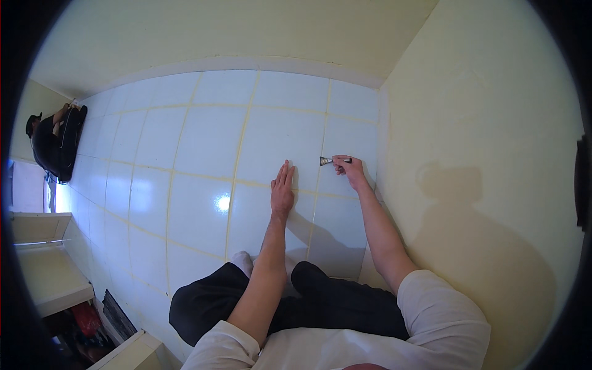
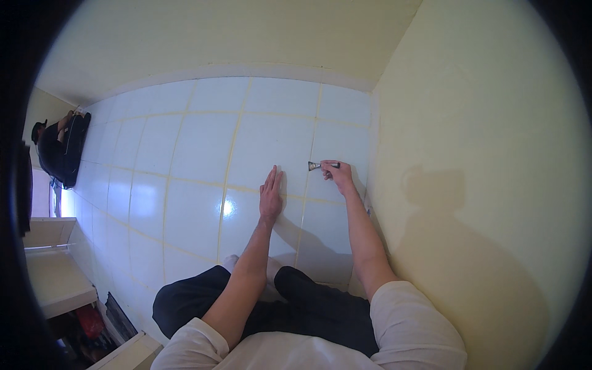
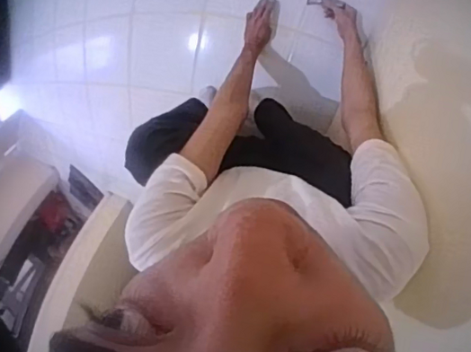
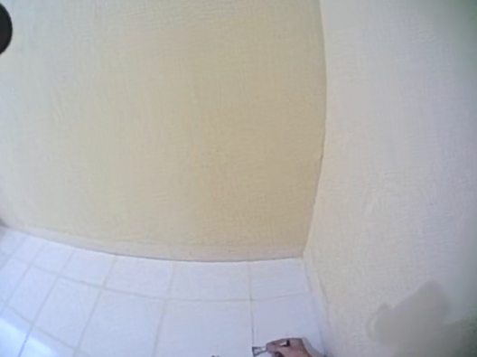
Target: The person scrapes the seams between the floor tiles using a handheld scraper.
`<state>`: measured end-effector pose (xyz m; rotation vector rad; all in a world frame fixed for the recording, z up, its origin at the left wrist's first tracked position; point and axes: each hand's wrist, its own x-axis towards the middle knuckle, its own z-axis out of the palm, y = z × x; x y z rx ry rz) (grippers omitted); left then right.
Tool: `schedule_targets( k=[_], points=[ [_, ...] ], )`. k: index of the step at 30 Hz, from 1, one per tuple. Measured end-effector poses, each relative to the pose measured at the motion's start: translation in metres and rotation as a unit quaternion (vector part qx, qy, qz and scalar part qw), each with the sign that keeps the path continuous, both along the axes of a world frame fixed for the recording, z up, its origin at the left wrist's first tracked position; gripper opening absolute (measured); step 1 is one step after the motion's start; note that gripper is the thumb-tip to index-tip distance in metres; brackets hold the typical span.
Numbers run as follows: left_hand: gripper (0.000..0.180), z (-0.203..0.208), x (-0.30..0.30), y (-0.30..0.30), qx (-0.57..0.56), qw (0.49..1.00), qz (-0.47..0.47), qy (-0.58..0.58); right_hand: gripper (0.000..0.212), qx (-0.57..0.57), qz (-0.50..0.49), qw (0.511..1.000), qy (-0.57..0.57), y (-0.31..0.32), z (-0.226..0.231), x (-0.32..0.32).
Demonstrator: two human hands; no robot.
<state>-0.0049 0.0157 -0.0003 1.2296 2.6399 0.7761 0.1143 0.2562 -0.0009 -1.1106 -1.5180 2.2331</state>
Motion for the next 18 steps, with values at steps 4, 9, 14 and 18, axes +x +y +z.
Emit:
schedule_targets(
  k=[4,9,14,18],
  points=[
    [0.079,-0.0006,0.0018,0.0000,0.007,1.000,-0.002,-0.004,0.023,0.004,-0.033,0.999,-0.002,-0.0018,-0.0009,0.0004],
    [0.078,-0.0032,0.0009,-0.0008,0.003,1.000,0.000,-0.003,0.023,-0.012,-0.041,0.999,0.012,-0.0035,-0.0006,0.0001],
    [0.076,-0.0040,-0.0003,0.0039,0.014,1.000,-0.001,-0.005,0.023,-0.004,-0.018,1.000,0.000,0.0027,-0.0037,-0.0007],
    [0.075,-0.0032,0.0003,0.0021,0.013,1.000,-0.002,-0.011,0.023,0.000,-0.027,1.000,-0.004,0.0001,-0.0031,-0.0014]
  ],
)
